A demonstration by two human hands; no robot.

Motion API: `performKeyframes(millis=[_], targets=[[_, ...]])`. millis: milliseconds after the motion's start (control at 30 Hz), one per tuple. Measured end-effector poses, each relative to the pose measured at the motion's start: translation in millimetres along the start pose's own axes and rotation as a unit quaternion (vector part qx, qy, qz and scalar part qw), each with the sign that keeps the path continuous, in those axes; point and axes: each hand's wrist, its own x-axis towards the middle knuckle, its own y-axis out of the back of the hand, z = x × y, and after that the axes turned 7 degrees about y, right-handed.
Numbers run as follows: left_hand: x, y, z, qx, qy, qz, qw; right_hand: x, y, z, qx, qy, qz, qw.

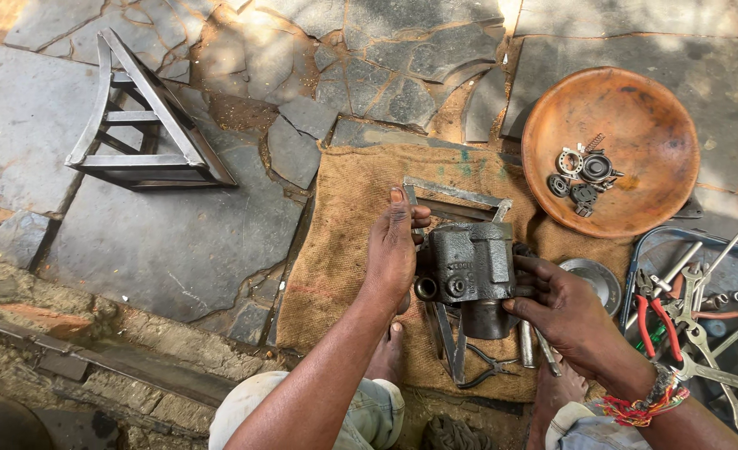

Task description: The person cleans and assembles a motor housing using metal rods and a cloth, fitting internal components into the metal casing while working on a cloth-covered ground surface.

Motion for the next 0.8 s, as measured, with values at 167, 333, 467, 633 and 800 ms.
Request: performKeyframes(millis=[167,333,467,633,800], targets=[[-5.8,-1.2,0.8,0.011,-0.003,-0.007,1.000,-0.6,2.2,0.6,0.022,-0.002,0.003,1.000],[-7.6,-1.0,2.5,0.020,-0.004,-0.008,1.000,-6.1,-0.1,-5.6,-0.003,-0.016,0.018,1.000],[-5.2,-1.0,1.4,0.012,0.011,-0.012,1.000,-4.2,2.5,-7.2,-0.027,-0.013,0.007,1.000],[-1.1,-0.4,2.3,0.039,0.029,-0.010,0.999,-1.4,2.3,-12.9,-0.076,-0.023,0.002,0.997],[-1.9,-4.1,6.2,0.006,0.061,0.000,0.998,-20.8,7.3,-52.9,-0.337,0.005,0.110,0.935]])
